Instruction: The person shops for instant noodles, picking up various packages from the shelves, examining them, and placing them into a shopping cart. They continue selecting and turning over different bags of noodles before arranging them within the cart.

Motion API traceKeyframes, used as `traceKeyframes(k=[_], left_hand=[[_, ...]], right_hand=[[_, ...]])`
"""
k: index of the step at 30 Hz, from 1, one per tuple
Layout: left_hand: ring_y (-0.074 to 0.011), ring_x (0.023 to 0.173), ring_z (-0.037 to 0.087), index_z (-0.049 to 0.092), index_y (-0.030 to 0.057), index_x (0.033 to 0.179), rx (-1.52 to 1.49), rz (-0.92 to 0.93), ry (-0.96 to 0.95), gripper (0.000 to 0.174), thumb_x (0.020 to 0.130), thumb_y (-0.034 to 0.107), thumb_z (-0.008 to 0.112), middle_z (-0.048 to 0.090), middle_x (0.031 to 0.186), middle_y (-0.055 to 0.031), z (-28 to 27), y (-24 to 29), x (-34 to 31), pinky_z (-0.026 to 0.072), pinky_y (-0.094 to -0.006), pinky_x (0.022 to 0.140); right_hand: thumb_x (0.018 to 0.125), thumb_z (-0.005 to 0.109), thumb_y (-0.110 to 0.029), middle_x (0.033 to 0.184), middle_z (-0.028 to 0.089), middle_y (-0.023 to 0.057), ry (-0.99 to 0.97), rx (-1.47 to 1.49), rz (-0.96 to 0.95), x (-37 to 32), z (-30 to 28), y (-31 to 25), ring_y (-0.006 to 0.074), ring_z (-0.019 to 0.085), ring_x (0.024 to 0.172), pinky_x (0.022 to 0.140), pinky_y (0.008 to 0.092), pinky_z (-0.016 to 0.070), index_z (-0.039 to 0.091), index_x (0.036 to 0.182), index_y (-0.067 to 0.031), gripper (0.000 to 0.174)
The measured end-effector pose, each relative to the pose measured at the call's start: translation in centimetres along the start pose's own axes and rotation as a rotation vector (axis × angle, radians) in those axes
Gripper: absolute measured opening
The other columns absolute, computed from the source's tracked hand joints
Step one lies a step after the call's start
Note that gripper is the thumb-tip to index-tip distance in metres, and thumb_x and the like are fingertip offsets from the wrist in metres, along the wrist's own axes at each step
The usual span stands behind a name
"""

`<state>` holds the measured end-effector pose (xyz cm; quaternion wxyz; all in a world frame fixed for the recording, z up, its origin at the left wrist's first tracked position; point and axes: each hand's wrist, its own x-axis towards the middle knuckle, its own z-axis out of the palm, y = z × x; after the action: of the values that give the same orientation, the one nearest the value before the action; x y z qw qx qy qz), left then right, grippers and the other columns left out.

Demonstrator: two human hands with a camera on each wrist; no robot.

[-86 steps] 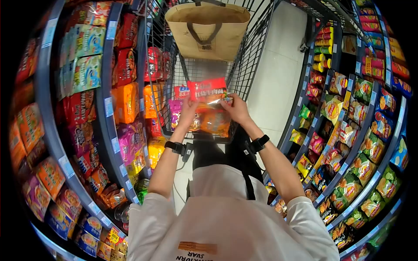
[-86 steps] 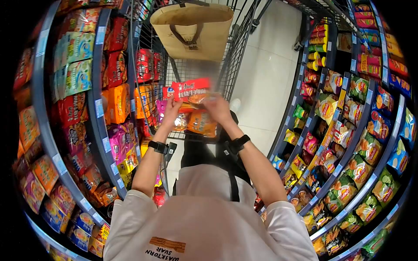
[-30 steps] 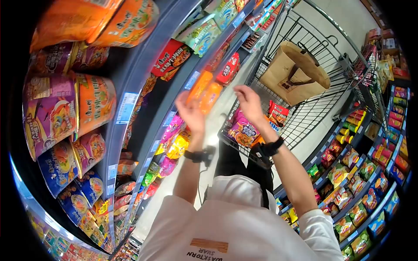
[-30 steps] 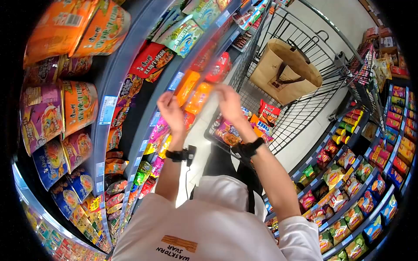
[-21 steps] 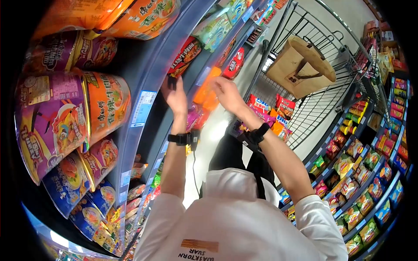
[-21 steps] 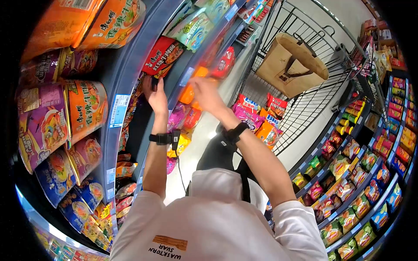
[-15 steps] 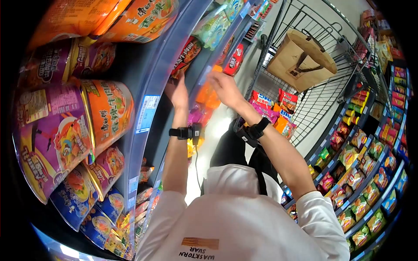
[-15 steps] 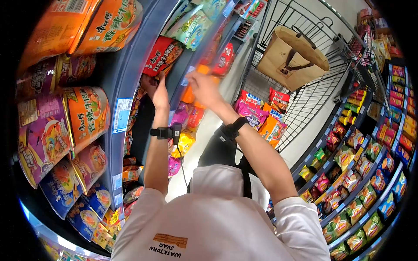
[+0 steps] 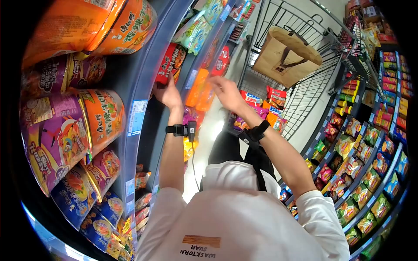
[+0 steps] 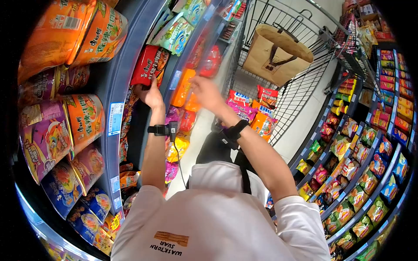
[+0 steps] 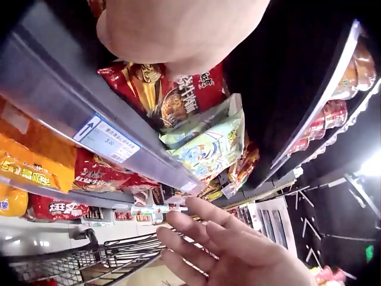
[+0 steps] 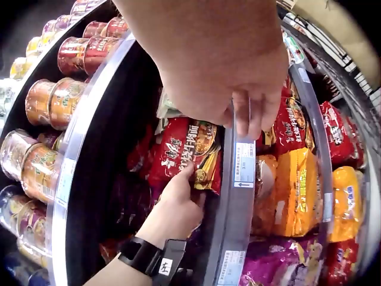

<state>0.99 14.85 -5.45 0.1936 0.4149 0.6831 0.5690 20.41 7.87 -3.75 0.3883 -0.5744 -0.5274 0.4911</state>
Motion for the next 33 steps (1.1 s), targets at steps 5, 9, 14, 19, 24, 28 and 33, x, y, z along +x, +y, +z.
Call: traceKeyframes(k=[5,9,14,19,24,28,33], left_hand=[[-0.0289,0.100,0.061,0.055,-0.0071,0.115,0.203,0.074,0.107,0.051,0.074,0.007,0.081,0.061,0.115,-0.0205,0.8,0.0,-0.9,0.0483,-0.0372,0.090],[-0.0292,0.097,0.062,0.054,-0.0064,0.118,0.242,0.193,0.030,0.049,0.079,0.013,0.078,0.062,0.116,-0.0197,0.6,-1.6,-0.5,0.0499,-0.0376,0.086],[-0.0336,0.097,0.062,0.052,-0.0108,0.124,0.262,0.288,0.037,0.055,0.083,0.018,0.076,0.062,0.118,-0.0236,-0.8,0.3,-2.1,0.0480,-0.0404,0.088],[-0.0266,0.093,0.062,0.053,-0.0115,0.118,0.147,0.109,-0.004,0.044,0.088,0.015,0.071,0.063,0.112,-0.0224,-3.7,3.3,-4.8,0.0481,-0.0361,0.084],[-0.0194,0.098,0.058,0.049,-0.0073,0.117,-0.071,0.023,-0.014,0.034,0.093,0.011,0.064,0.060,0.113,-0.0160,-6.5,5.5,-9.4,0.0467,-0.0334,0.088],[-0.0211,0.106,0.055,0.044,-0.0058,0.125,-0.050,-0.030,-0.195,0.038,0.095,0.011,0.060,0.057,0.118,-0.0159,-6.3,7.5,-13.1,0.0425,-0.0351,0.095],[-0.0212,0.115,0.051,0.040,-0.0059,0.131,-0.047,-0.122,-0.562,0.043,0.095,0.010,0.059,0.053,0.124,-0.0178,-1.1,6.4,-17.7,0.0385,-0.0341,0.100]], right_hand=[[0.089,0.050,-0.009,0.105,0.066,0.0187,0.029,-0.069,-0.021,-1.2,-2.0,-0.5,0.0336,0.064,0.099,0.086,0.0396,0.0495,0.060,0.113,-0.0009,0.027],[0.088,0.049,-0.009,0.106,0.066,0.0198,0.073,-0.106,-0.051,-2.1,-3.8,-0.9,0.0363,0.062,0.100,0.086,0.0410,0.0493,0.060,0.111,-0.0012,0.027],[0.092,0.055,-0.015,0.109,0.066,0.0182,0.078,-0.091,-0.038,-3.8,-5.7,-1.6,0.0319,0.064,0.100,0.087,0.0377,0.0500,0.062,0.114,0.0002,0.027],[0.093,0.054,-0.016,0.111,0.066,0.0183,0.097,-0.090,-0.076,-5.2,-6.6,-0.3,0.0333,0.064,0.101,0.087,0.0386,0.0498,0.062,0.113,-0.0001,0.027],[0.093,0.055,-0.017,0.111,0.066,0.0185,0.090,-0.079,-0.049,-6.5,-7.5,0.5,0.0333,0.064,0.101,0.087,0.0383,0.0496,0.062,0.114,-0.0003,0.027],[0.093,0.054,-0.018,0.109,0.065,0.0208,0.057,-0.035,0.022,-7.2,-8.6,1.5,0.0354,0.062,0.103,0.086,0.0392,0.0493,0.059,0.116,-0.0005,0.029],[0.096,0.051,-0.029,0.108,0.064,0.0243,0.228,0.051,0.164,-8.3,-9.9,6.0,0.0369,0.062,0.102,0.085,0.0402,0.0490,0.055,0.118,-0.0002,0.037]])
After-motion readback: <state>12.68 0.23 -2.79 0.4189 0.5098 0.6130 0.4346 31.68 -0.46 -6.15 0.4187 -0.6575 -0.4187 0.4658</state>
